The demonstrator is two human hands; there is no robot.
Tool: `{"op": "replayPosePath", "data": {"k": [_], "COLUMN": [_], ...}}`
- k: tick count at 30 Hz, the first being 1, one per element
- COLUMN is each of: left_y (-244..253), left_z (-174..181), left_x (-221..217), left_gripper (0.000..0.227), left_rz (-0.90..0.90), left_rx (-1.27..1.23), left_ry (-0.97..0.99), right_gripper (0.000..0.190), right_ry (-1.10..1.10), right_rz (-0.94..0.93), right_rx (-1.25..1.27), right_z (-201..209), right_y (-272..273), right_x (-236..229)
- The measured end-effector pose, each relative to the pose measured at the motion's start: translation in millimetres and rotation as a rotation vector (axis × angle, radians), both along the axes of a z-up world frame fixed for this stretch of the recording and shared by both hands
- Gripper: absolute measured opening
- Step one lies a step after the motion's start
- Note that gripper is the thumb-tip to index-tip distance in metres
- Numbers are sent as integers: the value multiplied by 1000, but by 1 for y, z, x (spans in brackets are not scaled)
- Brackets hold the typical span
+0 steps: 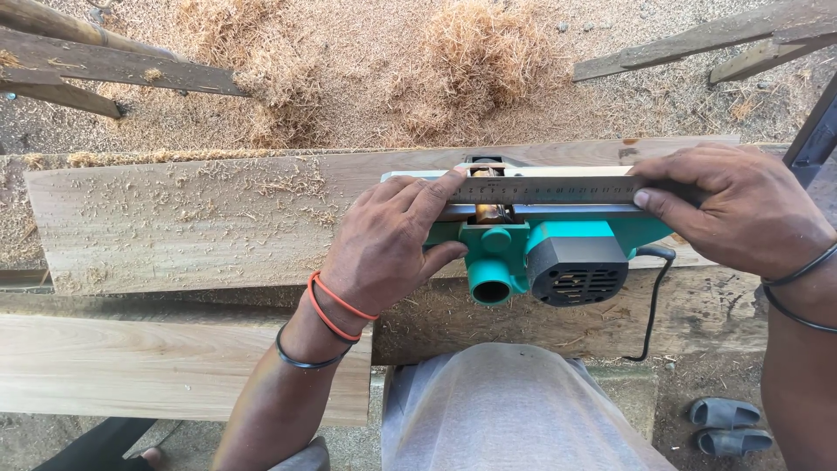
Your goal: Adjusting the blade height and position on an electric power planer using a metal ruler and a hex key.
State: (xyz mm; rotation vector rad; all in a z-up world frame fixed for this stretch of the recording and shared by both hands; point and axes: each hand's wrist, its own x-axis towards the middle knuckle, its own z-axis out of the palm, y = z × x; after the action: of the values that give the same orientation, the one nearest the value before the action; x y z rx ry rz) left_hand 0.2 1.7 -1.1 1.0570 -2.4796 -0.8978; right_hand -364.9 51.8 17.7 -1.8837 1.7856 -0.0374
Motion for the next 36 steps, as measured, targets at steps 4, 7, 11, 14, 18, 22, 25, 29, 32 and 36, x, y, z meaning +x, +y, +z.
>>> {"op": "replayPosePath", "data": {"k": [4,7,11,14,18,22,25,29,32,36], "left_y": [1,0,1,0,1,1,-2,-16,-25,-30], "left_z": [1,1,1,0,0,0,-3,-11,-15,-14], "left_x": [0,0,0,0,1,1,2,15,22,23], "left_gripper": [82,82,82,82,82,86,96,108,112,109], "left_rz": [5,6,6,7,8,13,20,16,-8,-37], "left_rx": [1,-1,-3,0,4,19,69,145,219,298], "left_ry": [6,3,4,2,3,-3,27,91,42,-39], "right_gripper": [28,28,28,28,28,27,27,26,25,23], "right_ry": [5,-2,-7,6,27,5,-44,-51,-73,-351], "right_rz": [7,-2,-1,8,8,7,-85,-279,-461,-738], "right_rx": [-4,6,2,-1,13,-1,9,-26,-140,-290], "right_z": [0,1,0,-1,0,0,10,10,-11,-76], "right_y": [0,0,0,0,0,0,0,11,30,84], "right_x": [0,1,0,0,0,0,5,-13,-44,-119]}}
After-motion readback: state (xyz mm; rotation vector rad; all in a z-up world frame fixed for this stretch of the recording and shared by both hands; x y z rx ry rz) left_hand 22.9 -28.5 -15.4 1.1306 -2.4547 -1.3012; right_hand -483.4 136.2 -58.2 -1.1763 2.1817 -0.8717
